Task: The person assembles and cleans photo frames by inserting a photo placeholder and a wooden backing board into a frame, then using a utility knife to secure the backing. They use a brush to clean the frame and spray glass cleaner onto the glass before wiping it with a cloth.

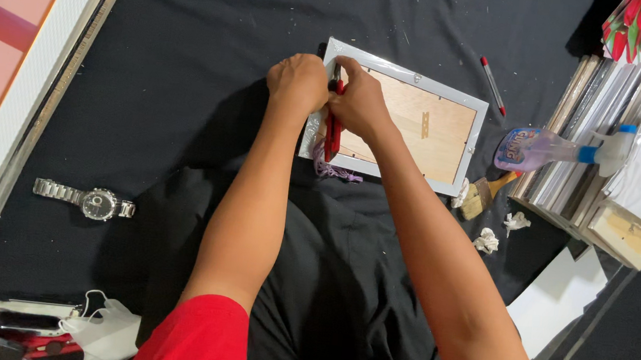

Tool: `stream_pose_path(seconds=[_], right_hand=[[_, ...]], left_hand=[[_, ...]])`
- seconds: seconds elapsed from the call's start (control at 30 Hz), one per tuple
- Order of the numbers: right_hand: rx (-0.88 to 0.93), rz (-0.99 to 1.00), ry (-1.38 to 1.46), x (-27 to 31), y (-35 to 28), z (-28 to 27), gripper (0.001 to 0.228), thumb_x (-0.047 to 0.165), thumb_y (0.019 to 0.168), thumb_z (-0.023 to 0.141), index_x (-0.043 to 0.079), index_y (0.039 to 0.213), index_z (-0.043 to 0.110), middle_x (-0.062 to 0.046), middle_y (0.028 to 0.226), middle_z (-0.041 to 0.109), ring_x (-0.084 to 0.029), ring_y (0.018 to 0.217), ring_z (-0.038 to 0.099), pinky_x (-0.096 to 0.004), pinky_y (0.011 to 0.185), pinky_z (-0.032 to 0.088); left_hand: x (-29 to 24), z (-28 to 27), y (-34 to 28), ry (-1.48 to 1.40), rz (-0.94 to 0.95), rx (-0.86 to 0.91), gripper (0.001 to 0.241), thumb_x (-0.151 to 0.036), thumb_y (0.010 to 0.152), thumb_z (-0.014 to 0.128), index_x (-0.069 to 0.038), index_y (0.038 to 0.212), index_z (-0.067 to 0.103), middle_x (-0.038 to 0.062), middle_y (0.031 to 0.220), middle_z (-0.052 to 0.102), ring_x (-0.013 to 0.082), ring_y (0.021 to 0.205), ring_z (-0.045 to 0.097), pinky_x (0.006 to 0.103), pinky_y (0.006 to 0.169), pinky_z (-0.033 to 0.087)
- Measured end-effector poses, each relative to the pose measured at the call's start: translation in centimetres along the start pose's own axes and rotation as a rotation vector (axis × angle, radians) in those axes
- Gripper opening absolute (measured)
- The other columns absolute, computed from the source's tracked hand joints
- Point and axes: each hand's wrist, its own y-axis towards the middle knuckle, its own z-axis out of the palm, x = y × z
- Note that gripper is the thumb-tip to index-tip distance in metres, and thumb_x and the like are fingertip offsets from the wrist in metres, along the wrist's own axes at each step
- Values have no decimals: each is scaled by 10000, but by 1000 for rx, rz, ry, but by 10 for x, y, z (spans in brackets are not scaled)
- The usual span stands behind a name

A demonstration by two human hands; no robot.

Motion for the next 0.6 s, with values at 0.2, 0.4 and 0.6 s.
stream_pose_path(seconds=[0.2, 0.4, 0.6], right_hand=[[53, 24, -52, 13, -19, 2, 709, 160, 846, 770, 130, 1505, 510, -253, 1006, 727, -422, 1008, 736, -528, 907, 598], [119, 83, -76, 26, -46, 4, 709, 169, 821, 683, 135, 1498, 475, -205, 983, 744, -377, 920, 701, -493, 834, 546], [150, 103, -42, 24, -73, 11, 725, 114, 776, 610, 165, 1486, 478, -121, 836, 728, -286, 703, 636, -401, 657, 472]], left_hand=[[-5, -3, -3, -18, -49, 4, 376, 16, 877, 505, 80, 1186, 708, 233, 1211, 718, 400, 1241, 636, 514, 1105, 475], [6, 19, 33, 71, -65, 15, 316, -104, 906, 592, -50, 1181, 737, 151, 1223, 726, 334, 1204, 665, 451, 1025, 516], [16, 37, 52, 160, -27, -2, 280, -164, 881, 710, -109, 1152, 754, 129, 1219, 730, 317, 1158, 690, 411, 949, 547]])
